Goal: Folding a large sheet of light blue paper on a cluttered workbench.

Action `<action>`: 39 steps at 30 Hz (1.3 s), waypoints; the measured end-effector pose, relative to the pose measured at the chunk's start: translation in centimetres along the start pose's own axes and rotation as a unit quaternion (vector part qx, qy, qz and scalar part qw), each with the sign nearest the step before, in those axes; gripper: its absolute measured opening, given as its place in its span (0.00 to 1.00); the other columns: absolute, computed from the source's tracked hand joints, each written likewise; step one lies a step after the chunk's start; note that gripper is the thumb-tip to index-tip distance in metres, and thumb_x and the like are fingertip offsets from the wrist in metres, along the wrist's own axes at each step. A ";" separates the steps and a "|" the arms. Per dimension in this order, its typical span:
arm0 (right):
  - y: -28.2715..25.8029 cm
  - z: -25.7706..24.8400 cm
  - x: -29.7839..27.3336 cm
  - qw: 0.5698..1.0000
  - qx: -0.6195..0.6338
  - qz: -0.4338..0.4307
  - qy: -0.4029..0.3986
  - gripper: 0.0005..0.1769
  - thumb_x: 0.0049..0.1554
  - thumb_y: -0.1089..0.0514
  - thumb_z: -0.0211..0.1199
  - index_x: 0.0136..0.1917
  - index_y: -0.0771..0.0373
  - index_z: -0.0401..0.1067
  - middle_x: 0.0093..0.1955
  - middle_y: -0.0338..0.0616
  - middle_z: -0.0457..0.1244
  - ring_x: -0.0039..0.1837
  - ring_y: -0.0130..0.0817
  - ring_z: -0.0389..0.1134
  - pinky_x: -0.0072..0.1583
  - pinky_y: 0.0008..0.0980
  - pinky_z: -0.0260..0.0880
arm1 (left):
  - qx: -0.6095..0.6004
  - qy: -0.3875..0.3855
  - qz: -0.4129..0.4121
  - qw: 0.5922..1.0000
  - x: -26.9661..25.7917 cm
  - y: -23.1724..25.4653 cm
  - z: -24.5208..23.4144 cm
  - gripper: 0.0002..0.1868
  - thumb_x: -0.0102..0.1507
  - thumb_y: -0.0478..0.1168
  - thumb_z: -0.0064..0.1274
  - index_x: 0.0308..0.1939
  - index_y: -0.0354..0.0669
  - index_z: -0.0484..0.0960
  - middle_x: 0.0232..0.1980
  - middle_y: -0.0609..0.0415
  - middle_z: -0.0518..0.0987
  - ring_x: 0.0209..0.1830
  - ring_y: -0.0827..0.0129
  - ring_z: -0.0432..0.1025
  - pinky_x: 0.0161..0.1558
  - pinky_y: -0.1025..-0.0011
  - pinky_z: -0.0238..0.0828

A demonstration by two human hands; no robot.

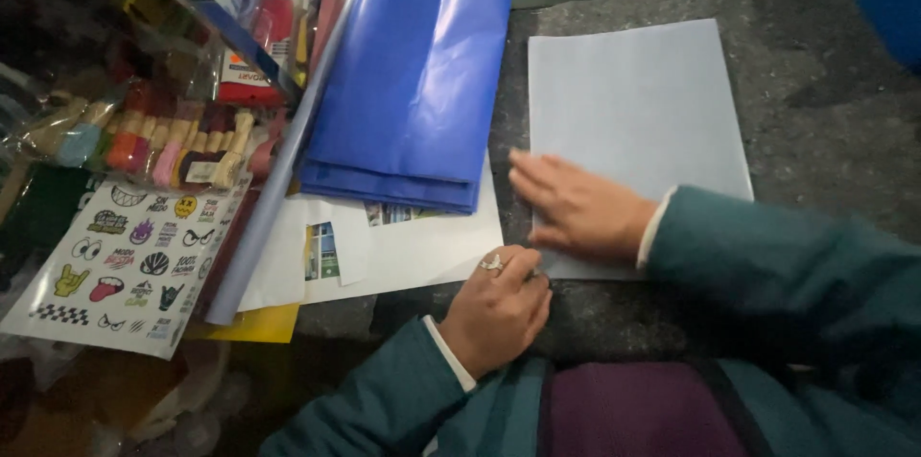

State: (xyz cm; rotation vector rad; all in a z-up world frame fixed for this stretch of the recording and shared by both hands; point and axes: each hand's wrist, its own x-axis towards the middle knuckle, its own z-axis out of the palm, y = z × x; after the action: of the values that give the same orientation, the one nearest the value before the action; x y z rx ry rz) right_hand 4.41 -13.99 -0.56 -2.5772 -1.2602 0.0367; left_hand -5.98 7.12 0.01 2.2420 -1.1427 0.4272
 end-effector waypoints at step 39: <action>0.7 -4.0 -22.4 0.985 0.039 0.065 0.152 0.08 0.48 0.56 0.72 0.36 0.62 0.78 0.47 0.45 0.70 0.51 0.42 0.70 0.52 0.39 0.72 | 0.085 -0.157 -0.017 0.984 2.3 4.3 1.6 0.21 0.60 0.41 0.58 0.54 0.33 0.80 0.61 0.43 0.78 0.65 0.50 0.70 0.65 0.56 0.63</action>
State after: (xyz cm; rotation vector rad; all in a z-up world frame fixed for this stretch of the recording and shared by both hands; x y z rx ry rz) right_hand -8.39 -32.74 0.98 -2.4767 -0.9608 -0.2671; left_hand -8.11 2.68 1.43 2.5397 -1.2614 0.1648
